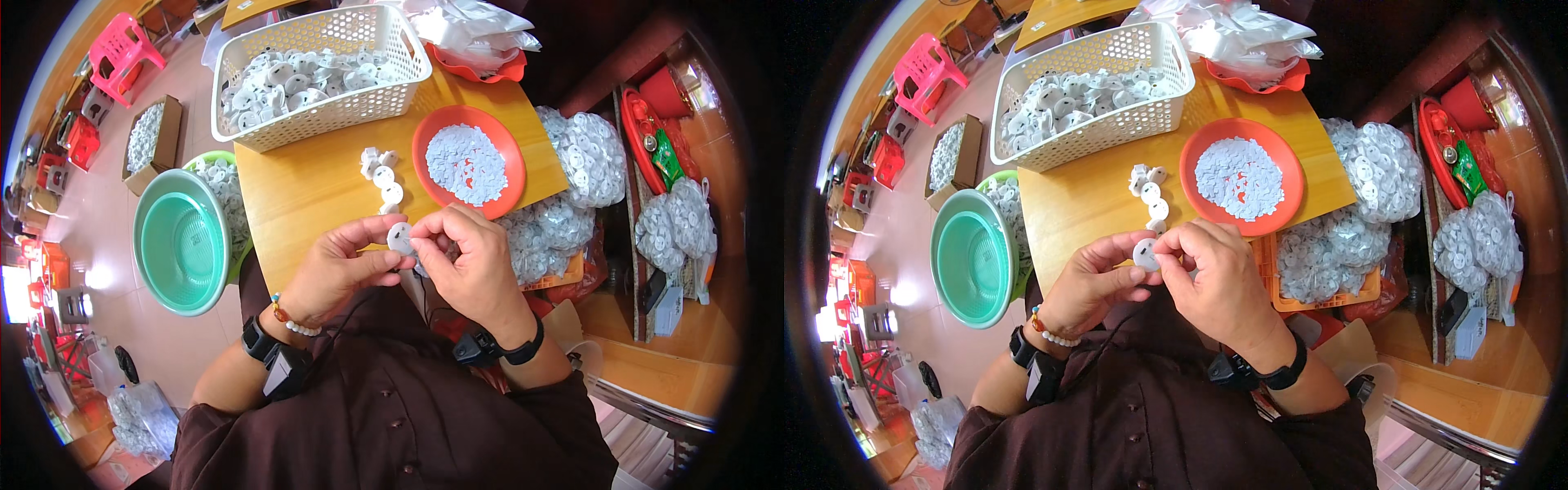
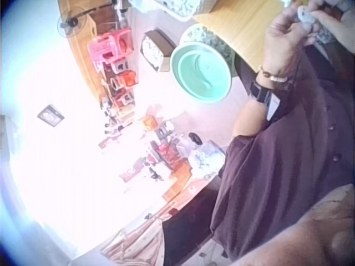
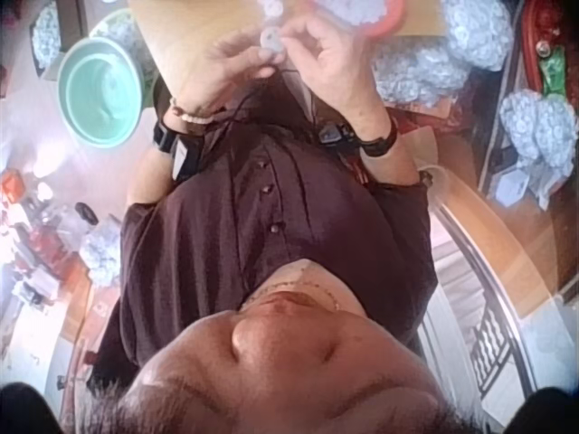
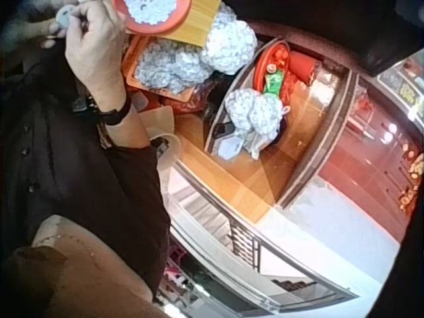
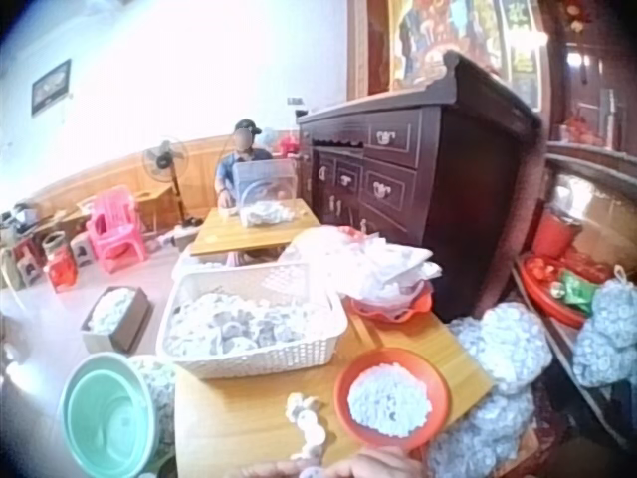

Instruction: Assembling small white plastic components by hand at a workstation.

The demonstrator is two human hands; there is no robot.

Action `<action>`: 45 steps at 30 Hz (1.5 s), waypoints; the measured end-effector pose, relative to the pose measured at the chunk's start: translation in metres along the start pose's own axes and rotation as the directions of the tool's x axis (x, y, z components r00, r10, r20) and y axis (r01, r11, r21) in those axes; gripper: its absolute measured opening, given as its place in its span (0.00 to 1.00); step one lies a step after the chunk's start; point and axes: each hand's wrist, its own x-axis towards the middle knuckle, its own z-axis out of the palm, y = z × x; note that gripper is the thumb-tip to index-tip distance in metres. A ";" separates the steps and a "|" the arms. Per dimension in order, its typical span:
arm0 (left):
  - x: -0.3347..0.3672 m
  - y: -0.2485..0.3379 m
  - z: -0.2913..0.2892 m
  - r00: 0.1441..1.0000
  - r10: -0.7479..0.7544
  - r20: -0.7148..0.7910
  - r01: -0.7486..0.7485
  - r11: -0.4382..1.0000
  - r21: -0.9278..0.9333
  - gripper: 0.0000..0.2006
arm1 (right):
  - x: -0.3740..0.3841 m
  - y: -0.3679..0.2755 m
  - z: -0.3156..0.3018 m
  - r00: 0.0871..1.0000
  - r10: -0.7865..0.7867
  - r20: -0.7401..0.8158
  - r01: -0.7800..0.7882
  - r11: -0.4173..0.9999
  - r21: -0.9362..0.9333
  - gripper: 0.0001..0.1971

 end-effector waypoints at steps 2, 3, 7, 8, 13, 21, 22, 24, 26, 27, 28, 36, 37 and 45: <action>0.000 0.000 0.002 1.000 0.003 -0.018 -0.003 1.000 -0.005 0.22 | 0.000 0.000 0.001 1.000 0.000 -0.015 0.000 1.000 0.010 0.03; 0.000 0.000 0.002 0.999 0.004 -0.035 -0.005 1.000 -0.010 0.22 | 0.000 0.000 0.001 1.000 0.001 -0.014 0.000 1.000 0.010 0.03; 0.000 0.000 0.002 0.999 0.006 -0.045 -0.008 1.000 -0.030 0.22 | 0.000 -0.005 -0.001 1.000 0.010 -0.006 -0.010 1.000 0.003 0.04; 0.001 -0.001 0.001 0.999 0.012 -0.042 -0.013 0.999 -0.030 0.22 | 0.000 -0.005 -0.001 1.000 0.022 0.005 -0.022 1.000 -0.003 0.04; 0.000 0.000 0.003 0.999 0.027 -0.046 -0.027 1.000 -0.005 0.21 | 0.001 -0.002 0.000 0.999 -0.029 -0.026 0.028 0.998 -0.050 0.04; 0.001 -0.001 0.004 0.997 0.052 -0.057 -0.052 0.999 0.012 0.21 | 0.001 -0.002 0.000 0.997 -0.072 -0.001 0.071 0.990 -0.118 0.05; 0.002 -0.001 0.004 0.997 0.051 -0.056 -0.051 0.999 0.012 0.21 | 0.001 0.001 0.003 0.997 -0.080 -0.003 0.079 0.991 -0.105 0.05; 0.002 -0.002 0.005 0.996 0.060 -0.059 -0.059 0.998 0.029 0.21 | 0.001 0.003 0.005 0.996 -0.089 -0.004 0.088 0.992 -0.091 0.05; 0.003 -0.002 0.003 0.996 0.063 -0.059 -0.062 0.998 0.031 0.21 | 0.002 0.004 0.004 0.997 -0.079 0.004 0.079 0.995 -0.059 0.05; 0.002 -0.003 0.003 0.996 0.065 -0.058 -0.063 0.997 0.032 0.20 | 0.001 0.002 0.002 0.997 -0.079 0.004 0.079 0.995 -0.059 0.05; 0.002 -0.002 0.003 0.996 0.065 -0.058 -0.063 0.998 0.031 0.20 | 0.001 -0.002 0.000 1.000 -0.022 0.008 0.023 0.999 -0.032 0.05; 0.003 -0.001 0.004 0.992 0.105 -0.069 -0.101 0.993 0.066 0.20 | 0.000 0.005 -0.001 0.998 -0.066 0.022 0.069 0.990 -0.120 0.05; 0.003 0.000 0.004 0.992 0.104 -0.069 -0.100 0.993 0.066 0.20 | 0.000 0.006 0.000 0.997 -0.073 0.024 0.075 0.989 -0.127 0.06; 0.005 0.001 0.003 0.992 0.105 -0.072 -0.092 0.982 0.165 0.20 | 0.002 0.012 0.003 0.993 -0.119 0.027 0.122 0.979 -0.161 0.06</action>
